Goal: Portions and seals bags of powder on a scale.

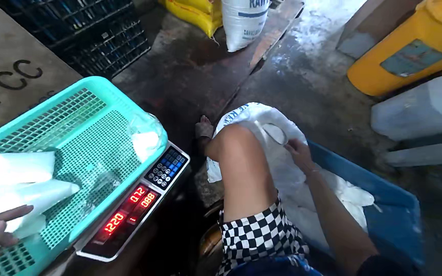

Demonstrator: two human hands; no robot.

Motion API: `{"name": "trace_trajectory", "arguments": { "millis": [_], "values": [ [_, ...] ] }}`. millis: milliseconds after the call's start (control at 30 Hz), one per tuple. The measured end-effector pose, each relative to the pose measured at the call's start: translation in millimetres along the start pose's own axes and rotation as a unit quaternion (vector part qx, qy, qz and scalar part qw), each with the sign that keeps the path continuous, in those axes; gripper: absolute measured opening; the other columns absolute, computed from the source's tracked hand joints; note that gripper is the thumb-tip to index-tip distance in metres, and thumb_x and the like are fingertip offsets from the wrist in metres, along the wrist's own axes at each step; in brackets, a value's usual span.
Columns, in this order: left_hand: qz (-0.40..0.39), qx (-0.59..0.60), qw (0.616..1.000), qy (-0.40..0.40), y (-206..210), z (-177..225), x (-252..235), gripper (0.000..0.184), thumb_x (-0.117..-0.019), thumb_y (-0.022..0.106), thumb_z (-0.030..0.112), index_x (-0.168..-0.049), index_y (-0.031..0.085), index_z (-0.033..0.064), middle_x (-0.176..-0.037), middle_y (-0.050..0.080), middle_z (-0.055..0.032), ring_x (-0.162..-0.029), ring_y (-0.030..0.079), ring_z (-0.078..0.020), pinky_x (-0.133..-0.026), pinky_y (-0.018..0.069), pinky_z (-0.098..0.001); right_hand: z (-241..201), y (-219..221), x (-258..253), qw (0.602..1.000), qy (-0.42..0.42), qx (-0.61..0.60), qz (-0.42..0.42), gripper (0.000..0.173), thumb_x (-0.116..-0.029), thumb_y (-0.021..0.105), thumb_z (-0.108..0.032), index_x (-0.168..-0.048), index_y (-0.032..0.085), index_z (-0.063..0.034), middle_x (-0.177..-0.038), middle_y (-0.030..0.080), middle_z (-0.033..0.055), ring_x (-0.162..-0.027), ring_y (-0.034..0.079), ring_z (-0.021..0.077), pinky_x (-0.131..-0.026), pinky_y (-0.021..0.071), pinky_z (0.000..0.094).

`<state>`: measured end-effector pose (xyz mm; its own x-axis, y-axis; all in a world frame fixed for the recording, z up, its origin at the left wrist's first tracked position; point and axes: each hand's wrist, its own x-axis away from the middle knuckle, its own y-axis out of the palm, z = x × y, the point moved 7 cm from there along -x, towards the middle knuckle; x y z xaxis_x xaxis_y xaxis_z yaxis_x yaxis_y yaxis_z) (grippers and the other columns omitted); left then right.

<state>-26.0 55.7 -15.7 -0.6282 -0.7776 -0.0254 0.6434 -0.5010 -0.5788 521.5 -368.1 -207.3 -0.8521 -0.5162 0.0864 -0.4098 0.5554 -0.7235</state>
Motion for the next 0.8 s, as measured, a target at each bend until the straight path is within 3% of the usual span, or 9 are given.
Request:
{"name": "trace_trajectory", "arguments": {
  "millis": [167,267,333,400,533,633,700,800],
  "values": [
    [0.001,0.018,1.0,0.002,1,-11,1,0.03,-0.1077,0.045,0.016,-0.118,0.063,-0.0052,-0.113,0.069,0.005,-0.083,0.062,0.0085,-0.074,0.0517,-0.0126,-49,-23,-10,0.997,-0.069,-0.006,0.029,0.027,-0.1015,0.056,-0.003,-0.119,0.06,0.0173,-0.104,0.068,0.0287,-0.094,0.067,0.0285,-0.09,0.054,0.0414],
    [-0.003,-0.001,1.0,-0.022,6,-13,3,0.035,-0.1076,0.045,0.019,-0.121,0.061,-0.0092,-0.111,0.068,-0.0016,-0.082,0.059,0.0082,-0.074,0.0502,-0.0129,-95,-34,-13,0.991,-0.128,0.001,0.039,0.024,-0.1009,0.058,-0.002,-0.117,0.061,0.0161,-0.1,0.068,0.0253,-0.087,0.067,0.024,-0.085,0.0557,0.0394],
    [0.011,-0.037,0.998,-0.043,6,-14,6,0.036,-0.107,0.046,0.024,-0.121,0.063,-0.004,-0.103,0.068,0.0003,-0.077,0.057,0.0092,-0.07,0.0481,-0.0119,-134,-38,-13,0.985,-0.171,0.008,0.033,0.022,-0.1001,0.06,-0.001,-0.114,0.062,0.0153,-0.097,0.068,0.0246,-0.085,0.067,0.025,-0.083,0.056,0.0426],
    [0.033,-0.067,0.996,-0.052,3,-20,7,0.038,-0.1059,0.046,0.03,-0.12,0.066,0.0005,-0.099,0.068,0.0,-0.075,0.057,0.0083,-0.068,0.0474,-0.0121,-175,-35,-11,0.975,-0.222,-0.003,0.016,0.019,-0.0992,0.061,0.0,-0.113,0.063,0.0127,-0.096,0.068,0.0189,-0.083,0.066,0.0165,-0.082,0.0567,0.035],
    [0.056,-0.103,0.992,-0.04,2,-35,8,0.042,-0.105,0.046,0.037,-0.119,0.068,0.0038,-0.101,0.071,-0.0075,-0.075,0.06,-0.003,-0.07,0.0503,-0.0266,-259,-20,-4,0.964,-0.261,-0.035,-0.045,0.018,-0.0991,0.059,0.003,-0.115,0.062,0.0103,-0.097,0.068,0.0138,-0.083,0.063,0.0066,-0.082,0.0544,0.0245],
    [0.069,-0.115,0.991,-0.03,4,-27,9,0.035,-0.1055,0.05,0.032,-0.117,0.07,0.0061,-0.097,0.072,-0.0095,-0.075,0.064,-0.0145,-0.069,0.0531,-0.0402,-311,-8,3,0.942,-0.322,-0.022,-0.091,0.019,-0.099,0.059,0.001,-0.116,0.063,0.0075,-0.1,0.068,0.0107,-0.085,0.063,0.0012,-0.082,0.0532,0.0182],
    [0.066,-0.119,0.991,-0.021,5,-18,11,0.03,-0.1059,0.052,0.027,-0.114,0.07,0.0059,-0.093,0.071,-0.0096,-0.074,0.065,-0.0187,-0.068,0.0537,-0.0457,-340,4,6,0.932,-0.344,-0.01,-0.113,0.019,-0.0983,0.061,0.002,-0.116,0.064,0.0095,-0.103,0.069,0.0146,-0.088,0.064,0.0062,-0.084,0.0539,0.0228],
    [0.061,-0.096,0.993,-0.015,7,-8,12,0.026,-0.1055,0.054,0.027,-0.114,0.071,0.0092,-0.089,0.069,-0.0052,-0.071,0.063,-0.0153,-0.066,0.0534,-0.0423,-372,14,13,0.915,-0.38,0.026,-0.134,0.018,-0.0984,0.062,0.002,-0.115,0.066,0.008,-0.105,0.07,0.0165,-0.092,0.068,0.0138,-0.087,0.0566,0.0301]
  ]
}}
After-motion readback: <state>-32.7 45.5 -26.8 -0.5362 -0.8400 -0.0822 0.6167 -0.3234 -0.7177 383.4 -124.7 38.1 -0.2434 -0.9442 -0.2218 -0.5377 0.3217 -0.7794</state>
